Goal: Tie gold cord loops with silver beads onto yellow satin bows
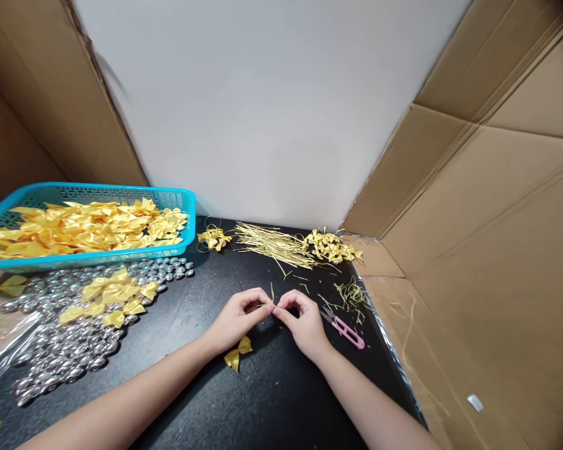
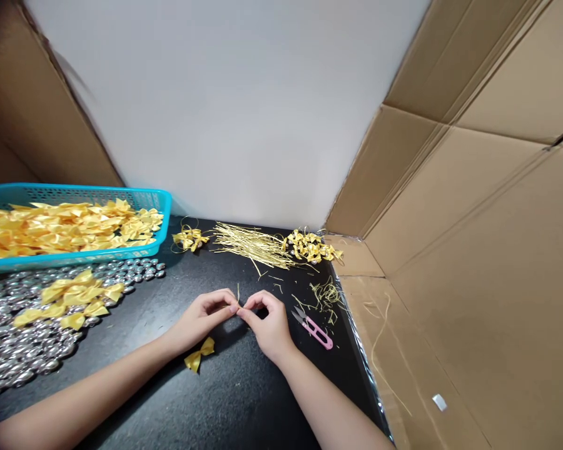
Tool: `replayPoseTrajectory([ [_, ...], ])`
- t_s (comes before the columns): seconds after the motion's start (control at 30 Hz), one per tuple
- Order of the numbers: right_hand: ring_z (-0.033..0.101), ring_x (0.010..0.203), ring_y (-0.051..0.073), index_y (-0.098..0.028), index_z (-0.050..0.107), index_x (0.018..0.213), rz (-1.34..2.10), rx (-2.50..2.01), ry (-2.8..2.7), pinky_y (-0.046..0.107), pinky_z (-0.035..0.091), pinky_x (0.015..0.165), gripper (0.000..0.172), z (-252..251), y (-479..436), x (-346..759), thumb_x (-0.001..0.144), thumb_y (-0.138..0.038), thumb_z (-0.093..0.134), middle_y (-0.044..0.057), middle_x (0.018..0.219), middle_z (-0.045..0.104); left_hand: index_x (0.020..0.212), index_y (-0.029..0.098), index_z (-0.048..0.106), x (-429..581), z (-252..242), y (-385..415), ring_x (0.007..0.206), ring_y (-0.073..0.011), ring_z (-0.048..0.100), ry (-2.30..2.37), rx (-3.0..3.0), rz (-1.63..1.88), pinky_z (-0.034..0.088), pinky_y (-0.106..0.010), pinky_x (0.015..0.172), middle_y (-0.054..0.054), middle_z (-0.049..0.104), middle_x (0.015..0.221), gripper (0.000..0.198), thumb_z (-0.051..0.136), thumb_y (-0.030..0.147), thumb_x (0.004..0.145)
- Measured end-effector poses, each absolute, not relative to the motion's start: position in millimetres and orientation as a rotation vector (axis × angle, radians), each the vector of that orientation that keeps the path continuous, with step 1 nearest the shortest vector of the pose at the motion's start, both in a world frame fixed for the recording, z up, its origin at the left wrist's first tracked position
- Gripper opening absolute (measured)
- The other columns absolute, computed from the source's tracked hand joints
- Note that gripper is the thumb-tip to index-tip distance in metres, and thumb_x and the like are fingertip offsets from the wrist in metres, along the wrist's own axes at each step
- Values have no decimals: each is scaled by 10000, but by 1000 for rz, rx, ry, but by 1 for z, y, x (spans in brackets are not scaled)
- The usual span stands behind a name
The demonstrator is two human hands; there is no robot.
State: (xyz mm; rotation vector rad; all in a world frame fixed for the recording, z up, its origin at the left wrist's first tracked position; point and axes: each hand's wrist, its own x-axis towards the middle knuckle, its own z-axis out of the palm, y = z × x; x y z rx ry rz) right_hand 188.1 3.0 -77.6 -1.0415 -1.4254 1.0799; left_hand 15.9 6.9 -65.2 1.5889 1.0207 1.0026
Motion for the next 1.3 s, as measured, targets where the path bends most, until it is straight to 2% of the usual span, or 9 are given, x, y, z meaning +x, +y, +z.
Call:
replayPoseTrajectory([
  [0.13,609,723,180,-198,630,679,1120,-1041,-1348,322,491,718,157,-79,5,188,714,-283,758,25,733,667,692,159,665,16,-65,7,681,-169,558,1077,1586,996,434,-266,658,-7,611,698,239,630,357,821],
  [0.43,696,713,208,-199,597,674,1227,-1038,-1194,361,571,711,330,-82,7,188,624,-423,834,59,754,738,672,159,663,19,-63,6,648,-163,555,1139,1585,989,436,-256,625,-4,610,661,234,645,363,785],
  [0.63,676,658,178,-210,586,726,1241,-1043,-1156,328,565,676,365,-81,6,187,592,-414,858,27,718,715,710,160,669,20,-66,3,568,-135,522,1141,1538,1005,413,-229,552,11,614,622,222,697,376,751],
  [0.83,664,659,166,-204,593,733,1252,-1046,-1158,321,556,696,338,-81,5,186,605,-378,853,21,719,706,733,153,704,20,-65,3,601,-155,577,1171,1457,1052,446,-239,569,-16,667,656,273,678,418,791],
  [1.0,657,665,165,-203,597,731,1252,-1043,-1161,316,547,700,321,-81,5,186,612,-362,850,20,718,700,741,149,711,20,-65,5,651,-173,620,1177,1443,1057,477,-253,615,-36,706,706,241,696,388,765],
  [1.3,644,687,150,-205,598,778,1275,-1014,-1153,287,533,700,311,-82,6,188,630,-340,835,3,740,681,692,145,680,21,-70,5,592,-151,587,1165,1500,985,443,-234,562,-23,677,663,207,686,345,745],
])
